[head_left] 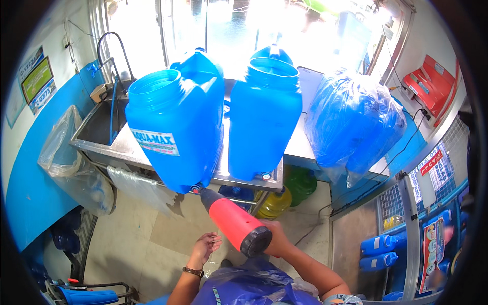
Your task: The person washes a blue plastic container and its cap in a sink using a green scrubber and running water. They rinse the container, scrub the interior and exterior, and then place it on a counter. The person also uses a hairdryer to dry the container and cap.
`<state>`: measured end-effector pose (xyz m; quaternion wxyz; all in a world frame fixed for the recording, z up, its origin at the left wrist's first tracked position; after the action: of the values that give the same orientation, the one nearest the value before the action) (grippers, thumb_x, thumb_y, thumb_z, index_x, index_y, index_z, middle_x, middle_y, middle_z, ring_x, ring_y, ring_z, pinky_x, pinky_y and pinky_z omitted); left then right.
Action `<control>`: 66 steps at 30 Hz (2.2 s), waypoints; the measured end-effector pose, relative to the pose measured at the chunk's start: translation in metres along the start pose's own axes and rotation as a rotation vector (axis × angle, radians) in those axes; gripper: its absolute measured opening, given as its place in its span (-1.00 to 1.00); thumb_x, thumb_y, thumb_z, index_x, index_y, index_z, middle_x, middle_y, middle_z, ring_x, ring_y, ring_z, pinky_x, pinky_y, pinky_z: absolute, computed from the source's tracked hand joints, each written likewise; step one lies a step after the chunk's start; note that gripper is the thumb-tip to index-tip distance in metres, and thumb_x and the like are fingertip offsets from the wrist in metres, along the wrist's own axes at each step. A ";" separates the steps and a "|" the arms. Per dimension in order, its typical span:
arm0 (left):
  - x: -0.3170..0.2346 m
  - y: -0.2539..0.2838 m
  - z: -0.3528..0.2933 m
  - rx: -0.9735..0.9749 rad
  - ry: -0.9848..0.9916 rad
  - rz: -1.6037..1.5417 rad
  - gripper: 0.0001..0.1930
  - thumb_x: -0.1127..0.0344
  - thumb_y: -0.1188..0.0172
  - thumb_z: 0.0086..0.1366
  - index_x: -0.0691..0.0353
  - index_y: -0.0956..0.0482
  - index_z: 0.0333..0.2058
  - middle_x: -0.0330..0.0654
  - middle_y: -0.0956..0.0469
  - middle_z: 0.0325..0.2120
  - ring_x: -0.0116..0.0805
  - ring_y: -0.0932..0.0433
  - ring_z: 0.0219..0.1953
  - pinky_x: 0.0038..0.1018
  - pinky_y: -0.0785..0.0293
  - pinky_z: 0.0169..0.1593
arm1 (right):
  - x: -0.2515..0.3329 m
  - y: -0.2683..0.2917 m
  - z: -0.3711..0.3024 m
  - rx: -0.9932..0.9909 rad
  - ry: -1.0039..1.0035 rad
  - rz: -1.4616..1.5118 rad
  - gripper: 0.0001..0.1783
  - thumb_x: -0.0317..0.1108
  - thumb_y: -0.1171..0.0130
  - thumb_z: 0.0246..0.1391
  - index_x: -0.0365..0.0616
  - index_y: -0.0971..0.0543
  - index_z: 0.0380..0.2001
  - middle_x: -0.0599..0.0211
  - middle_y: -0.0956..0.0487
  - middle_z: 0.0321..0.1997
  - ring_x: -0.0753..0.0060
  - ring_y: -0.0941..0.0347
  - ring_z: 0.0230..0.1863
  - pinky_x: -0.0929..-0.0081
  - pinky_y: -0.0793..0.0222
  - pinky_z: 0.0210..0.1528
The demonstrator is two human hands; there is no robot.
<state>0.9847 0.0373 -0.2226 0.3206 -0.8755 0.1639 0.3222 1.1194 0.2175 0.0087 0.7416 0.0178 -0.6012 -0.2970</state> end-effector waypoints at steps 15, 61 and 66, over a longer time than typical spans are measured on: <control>0.040 -0.184 0.085 0.276 0.131 0.195 -0.66 0.38 0.05 0.29 0.31 -0.42 0.02 -0.07 -0.59 -0.15 -0.21 -0.60 -0.14 -0.31 -0.49 0.00 | -0.172 0.225 -0.149 -0.354 -0.192 0.530 -0.71 -0.29 -0.35 -0.06 -0.20 -0.57 -0.30 0.40 -0.58 -0.43 0.54 -0.48 -0.41 0.55 -0.46 -0.25; 0.153 -0.446 0.124 -0.001 0.101 0.652 -0.59 0.13 0.07 0.40 0.19 -0.42 0.11 -0.10 -0.57 -0.08 -0.27 -0.54 -0.07 -0.33 -0.43 0.02 | -0.442 0.787 -0.150 -0.670 -0.733 -0.935 -0.15 -0.35 -0.46 -0.19 0.05 -0.38 0.26 0.08 -0.42 -0.12 0.00 -0.43 -0.06 0.15 -0.37 0.01; 0.157 -0.447 0.130 0.005 0.118 0.662 -0.61 0.16 0.08 0.39 0.20 -0.43 0.10 -0.09 -0.58 -0.08 -0.26 -0.55 -0.08 -0.35 -0.45 0.01 | -0.441 0.783 -0.126 -0.518 -0.592 -1.064 -0.16 -0.32 -0.45 -0.18 0.10 -0.39 0.26 0.10 -0.43 -0.12 0.06 -0.42 -0.04 0.14 -0.32 0.05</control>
<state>1.2616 0.4424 -0.2007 0.1905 -0.7911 0.4586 0.3570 1.5171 1.0236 -0.1151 0.2773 0.0513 -0.5980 -0.7503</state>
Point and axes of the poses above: each hand's wrist, its own z-axis towards the middle knuckle, its own y-axis out of the back of the hand, x = y × z, the point moved 6 cm from there along z, towards the middle knuckle
